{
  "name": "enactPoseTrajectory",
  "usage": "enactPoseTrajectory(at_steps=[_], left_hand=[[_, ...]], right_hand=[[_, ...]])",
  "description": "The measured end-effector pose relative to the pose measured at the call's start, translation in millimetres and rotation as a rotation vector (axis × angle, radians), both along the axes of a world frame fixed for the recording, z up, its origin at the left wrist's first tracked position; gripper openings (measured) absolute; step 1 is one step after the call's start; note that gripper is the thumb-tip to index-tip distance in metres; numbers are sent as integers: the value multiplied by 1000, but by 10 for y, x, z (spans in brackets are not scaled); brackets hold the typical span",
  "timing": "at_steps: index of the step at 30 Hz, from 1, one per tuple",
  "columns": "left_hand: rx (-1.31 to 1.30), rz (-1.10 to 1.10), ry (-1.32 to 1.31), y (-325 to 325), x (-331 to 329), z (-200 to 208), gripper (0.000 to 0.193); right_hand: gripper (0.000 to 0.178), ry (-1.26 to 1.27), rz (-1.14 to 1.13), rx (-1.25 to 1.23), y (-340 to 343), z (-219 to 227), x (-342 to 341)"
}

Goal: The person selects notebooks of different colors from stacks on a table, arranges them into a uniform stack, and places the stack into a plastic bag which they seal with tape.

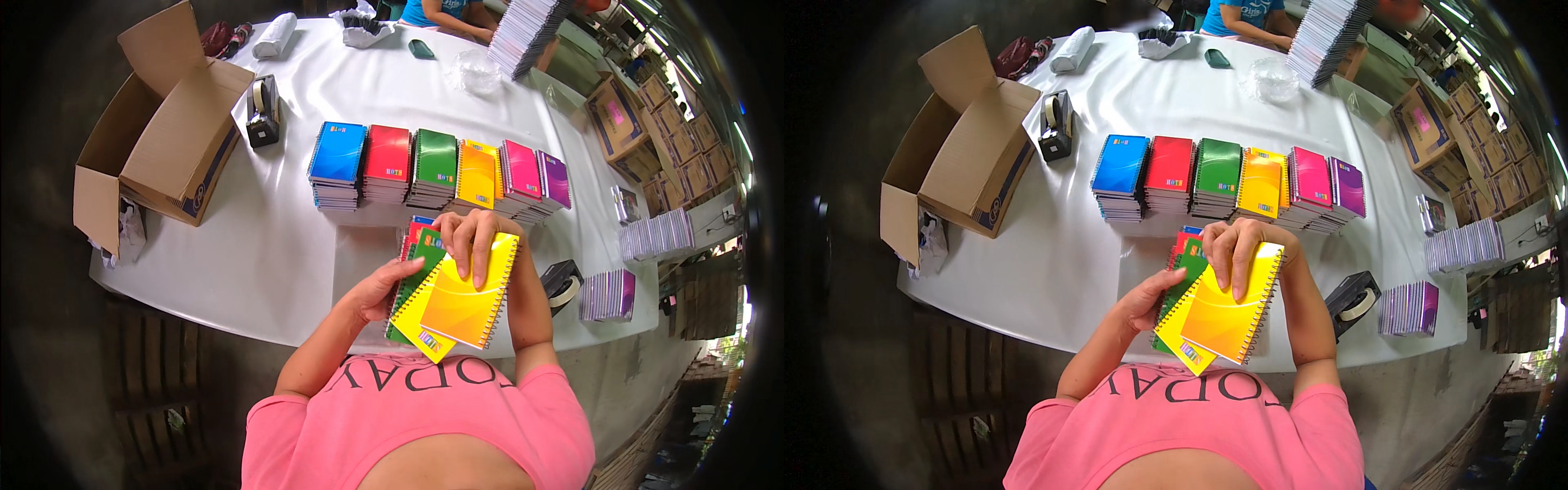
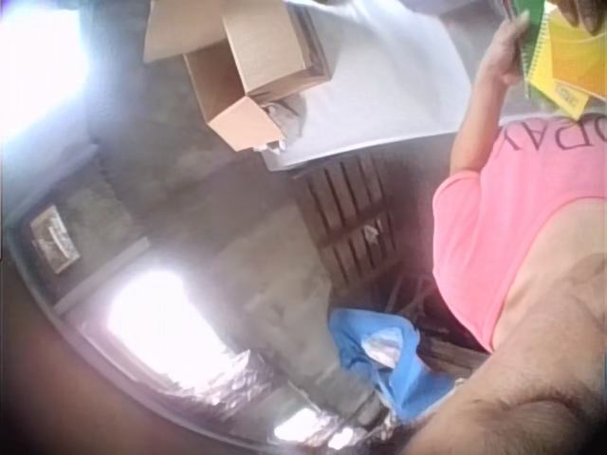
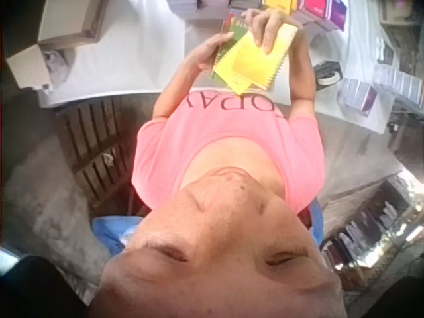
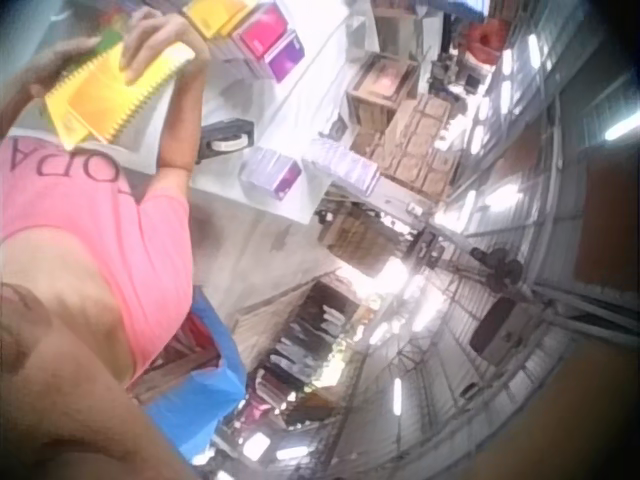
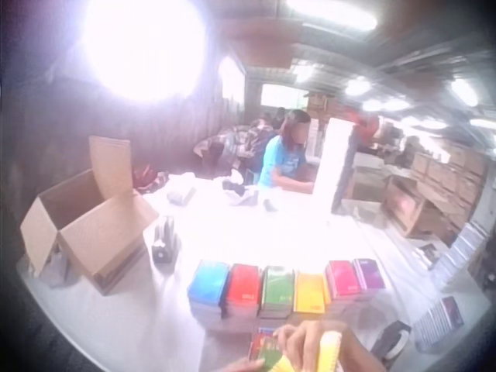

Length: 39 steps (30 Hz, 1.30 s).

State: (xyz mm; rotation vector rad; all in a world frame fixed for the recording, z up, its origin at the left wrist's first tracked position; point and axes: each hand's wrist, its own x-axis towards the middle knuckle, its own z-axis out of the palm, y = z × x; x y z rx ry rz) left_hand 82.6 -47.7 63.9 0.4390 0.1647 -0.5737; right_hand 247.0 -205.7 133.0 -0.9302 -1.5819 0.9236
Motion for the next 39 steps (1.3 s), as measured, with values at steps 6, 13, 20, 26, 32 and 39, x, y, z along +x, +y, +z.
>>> enactPoseTrajectory(at_steps=[6, 13, 20, 26, 32, 39], left_hand=[[-81, -34, 22, -100, -101, -140, 67], [-2, 46, 43, -73, -91, -153, 55], [-73, 91, 149, -60, 31, -355, 54], [44, 111, 98, -68, 228, -242, 53], [131, 186, 5, -73, 335, -128, 50], [165, 265, -30, -128, 576, -155, 60]], right_hand=[[18, -617, 177, -180, 246, 219, 7], [103, -1129, -1234, -890, -574, 176, 835], [95, -1236, -1386, -1047, -1378, -598, 1121], [78, -1022, -1302, -917, -1470, -575, 1204], [51, -653, -1346, -678, -1479, -402, 1172], [40, -604, -1401, -69, -666, 174, 228]])
